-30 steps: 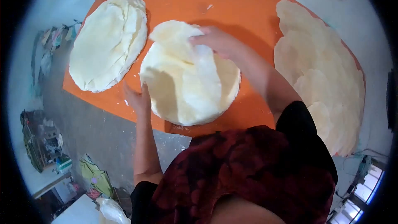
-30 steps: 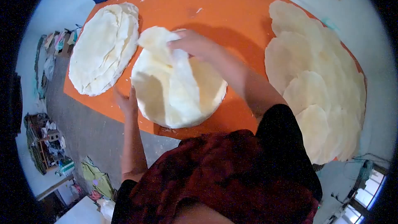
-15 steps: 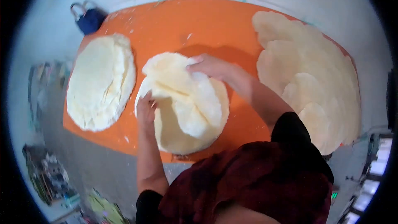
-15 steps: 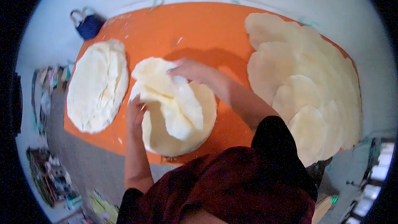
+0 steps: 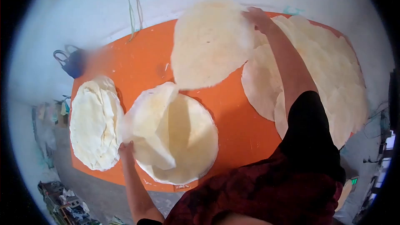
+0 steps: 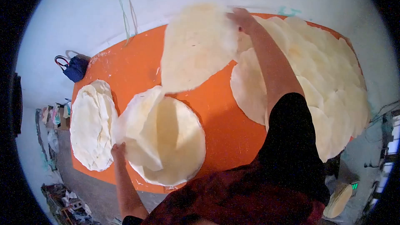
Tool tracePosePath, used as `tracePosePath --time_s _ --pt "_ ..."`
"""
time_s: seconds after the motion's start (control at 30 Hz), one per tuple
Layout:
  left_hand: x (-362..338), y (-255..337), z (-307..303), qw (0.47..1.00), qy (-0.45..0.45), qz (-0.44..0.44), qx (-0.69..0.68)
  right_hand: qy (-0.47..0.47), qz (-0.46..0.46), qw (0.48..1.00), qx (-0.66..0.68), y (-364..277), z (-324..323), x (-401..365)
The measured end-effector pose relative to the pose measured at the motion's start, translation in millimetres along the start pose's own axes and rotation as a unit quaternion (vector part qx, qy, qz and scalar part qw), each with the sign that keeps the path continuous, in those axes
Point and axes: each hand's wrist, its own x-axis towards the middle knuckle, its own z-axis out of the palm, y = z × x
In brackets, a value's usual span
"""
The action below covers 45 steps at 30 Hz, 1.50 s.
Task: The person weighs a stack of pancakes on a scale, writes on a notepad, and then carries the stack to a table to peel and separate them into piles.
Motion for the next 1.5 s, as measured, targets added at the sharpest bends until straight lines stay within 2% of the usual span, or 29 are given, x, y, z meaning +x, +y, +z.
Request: tracePosePath --time_s 0.07,0.1,0.17,0.23,0.3,0.33,0.37,0.43,0.47,0.5,0.57,0.63,0.67,0.73,0.77,0.8,0.83,0.87,0.97,1.0,1.07,1.1,1.17,1.2,1.27,1.33,1.37,1.43,1.5 --pt "-4 3 3 1.0 -0.003 -0.003 -0.016 0.025 0.054 0.997 -0.049 65 -40 33" --pt "-10 8 7 1.0 0.001 -0.016 -0.026 0.168 0.022 0.982 -0.081 116 -51 47" --pt "-11 8 7 0.999 0.0 -0.018 -0.048 0.324 0.001 0.932 -0.159 155 -45 51" --pt "-6 -3 3 0.997 -0.015 0.001 -0.072 0.353 0.022 0.899 -0.257 161 -22 22" --pt "-13 22 5 0.995 -0.059 0.011 -0.085 0.285 -0.062 0.927 -0.236 186 -1 15" --pt "-16 42 7 0.992 -0.08 0.017 -0.093 0.218 -0.042 0.931 -0.291 192 9 12" --pt "-21 74 14 0.988 -0.115 0.001 -0.103 0.197 -0.046 0.937 -0.283 193 18 7" --pt "-26 130 36 0.975 -0.156 0.034 -0.156 0.239 -0.037 0.952 -0.186 190 38 -8" --pt "-22 157 41 0.982 -0.126 0.03 -0.135 0.22 -0.038 0.964 -0.145 186 42 -17" --pt "-4 172 41 0.973 -0.152 0.044 -0.168 0.203 -0.039 0.973 -0.104 179 41 -27" --pt "-3 232 73 0.957 -0.192 0.111 -0.186 0.185 -0.043 0.981 -0.043 164 33 -48" --pt "-24 288 112 0.936 -0.265 0.126 -0.193 0.182 -0.046 0.982 -0.004 152 20 -74" --pt "-38 307 139 0.934 -0.259 0.157 -0.188 0.186 -0.031 0.982 0.003 146 10 -88" --pt "-64 323 194 0.918 -0.292 0.237 -0.129 0.191 -0.001 0.981 0.017 135 -9 -115" --pt "-81 325 221 0.929 -0.269 0.252 -0.027 0.202 0.001 0.979 0.033 131 -17 -129" --pt "-108 325 250 0.919 -0.304 0.25 0.024 0.213 0.003 0.976 0.049 130 -25 -143" --pt "-109 308 281 0.86 -0.368 0.353 0.028 0.224 0.005 0.972 0.066 129 -33 -156" --pt "-101 280 314 0.844 -0.337 0.408 0.092 0.224 0.019 0.973 0.051 132 -41 -169" --pt "-129 214 382 0.647 -0.319 0.603 0.34 0.232 0.044 0.968 0.08 143 -54 -209" --pt "-139 187 392 0.643 -0.389 0.536 0.384 0.233 0.073 0.966 0.088 140 -56 -221" --pt "-156 140 393 0.615 -0.524 0.467 0.36 0.241 0.083 0.96 0.117 146 -58 -239" --pt "-163 132 384 0.629 -0.491 0.512 0.319 0.245 0.088 0.956 0.133 149 -58 -245" --pt "-172 118 359 0.647 -0.419 0.591 0.236 0.257 0.045 0.963 0.072 162 -47 -253" --pt "-173 115 341 0.686 -0.44 0.537 0.216 0.262 0.02 0.964 0.042 167 -39 -255" --pt "-169 113 292 0.757 -0.471 0.419 0.171 0.199 -0.006 0.98 0.015 165 -10 -261" --pt "-168 107 241 0.856 -0.442 0.24 0.116 0.135 -0.054 0.989 -0.039 150 26 -264" --pt "-163 94 214 0.88 -0.403 0.224 0.116 0.113 -0.097 0.985 -0.089 139 46 -264" --pt "-151 59 157 0.927 -0.327 0.169 0.076 0.105 -0.201 0.942 -0.246 114 83 -253" --pt "-143 21 102 0.949 -0.165 0.209 0.166 0.117 -0.208 0.912 -0.333 106 128 -240"
